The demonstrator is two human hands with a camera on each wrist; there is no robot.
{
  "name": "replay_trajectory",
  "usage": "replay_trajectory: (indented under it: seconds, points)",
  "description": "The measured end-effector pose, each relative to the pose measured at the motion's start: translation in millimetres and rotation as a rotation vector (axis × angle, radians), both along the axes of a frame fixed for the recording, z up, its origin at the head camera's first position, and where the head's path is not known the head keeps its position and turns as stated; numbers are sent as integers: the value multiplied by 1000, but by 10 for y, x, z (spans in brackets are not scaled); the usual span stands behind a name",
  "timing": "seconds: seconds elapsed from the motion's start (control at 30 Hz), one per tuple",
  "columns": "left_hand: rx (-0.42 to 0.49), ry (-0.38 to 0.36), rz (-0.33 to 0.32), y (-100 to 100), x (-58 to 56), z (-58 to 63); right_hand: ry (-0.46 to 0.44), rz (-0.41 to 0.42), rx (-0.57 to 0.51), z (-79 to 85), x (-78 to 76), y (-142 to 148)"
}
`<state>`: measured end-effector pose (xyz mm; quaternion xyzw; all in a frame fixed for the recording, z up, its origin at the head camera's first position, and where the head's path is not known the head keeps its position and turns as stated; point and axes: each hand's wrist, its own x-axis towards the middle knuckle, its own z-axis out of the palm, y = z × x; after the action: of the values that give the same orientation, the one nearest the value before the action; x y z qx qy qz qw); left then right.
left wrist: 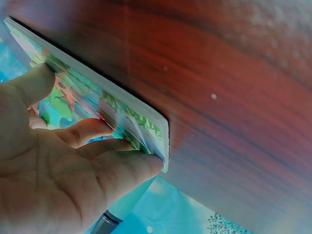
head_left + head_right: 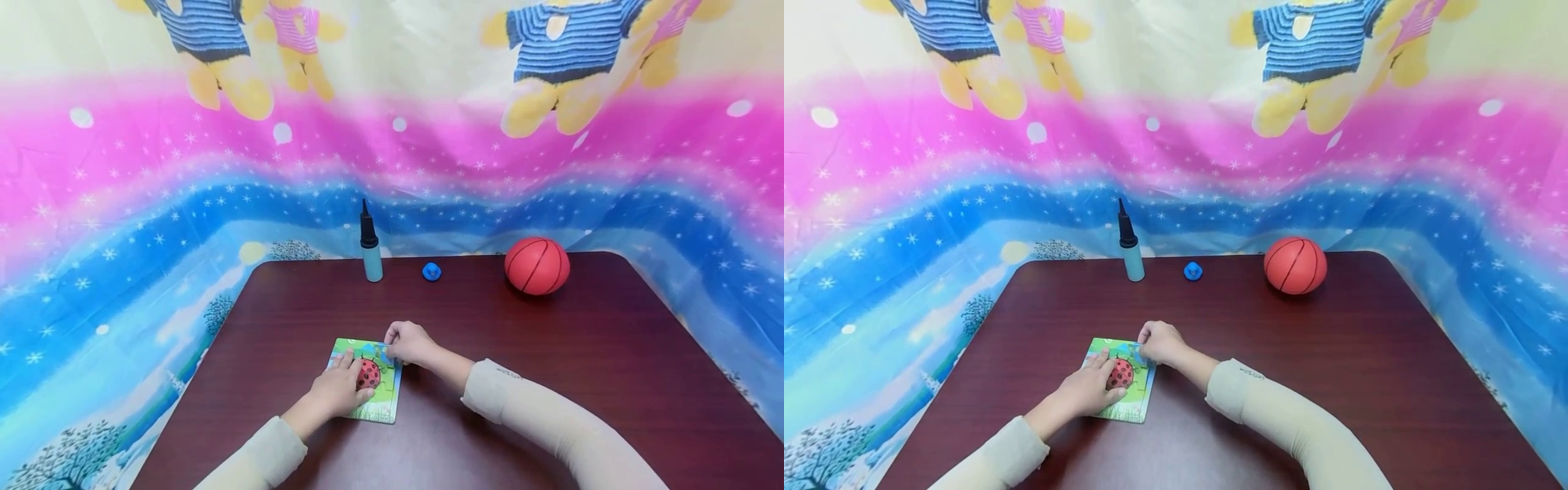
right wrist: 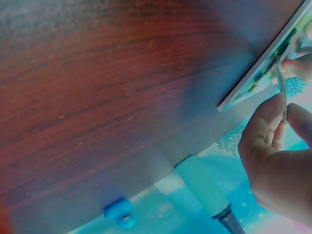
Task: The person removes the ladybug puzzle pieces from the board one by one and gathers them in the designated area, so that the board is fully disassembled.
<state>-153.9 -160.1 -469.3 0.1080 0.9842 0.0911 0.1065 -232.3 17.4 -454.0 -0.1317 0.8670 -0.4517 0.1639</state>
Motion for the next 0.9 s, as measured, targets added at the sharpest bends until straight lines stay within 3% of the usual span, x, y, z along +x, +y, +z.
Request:
replay_trajectory:
  seconds: [0.27, 0.43, 0.63, 0.9]
  points:
    - [-3, -11, 0, 29, 1, 10, 5, -50, -98, 58, -78, 210]
    - [16, -18, 15, 26, -11, 24, -103, -112, -214, 53, -158, 372]
    - [22, -30, 12, 65, -26, 33, -216, -96, -293, -62, -149, 369]
    - [-50, -96, 14, 153, 13, 71, -204, -189, -319, -66, -207, 519]
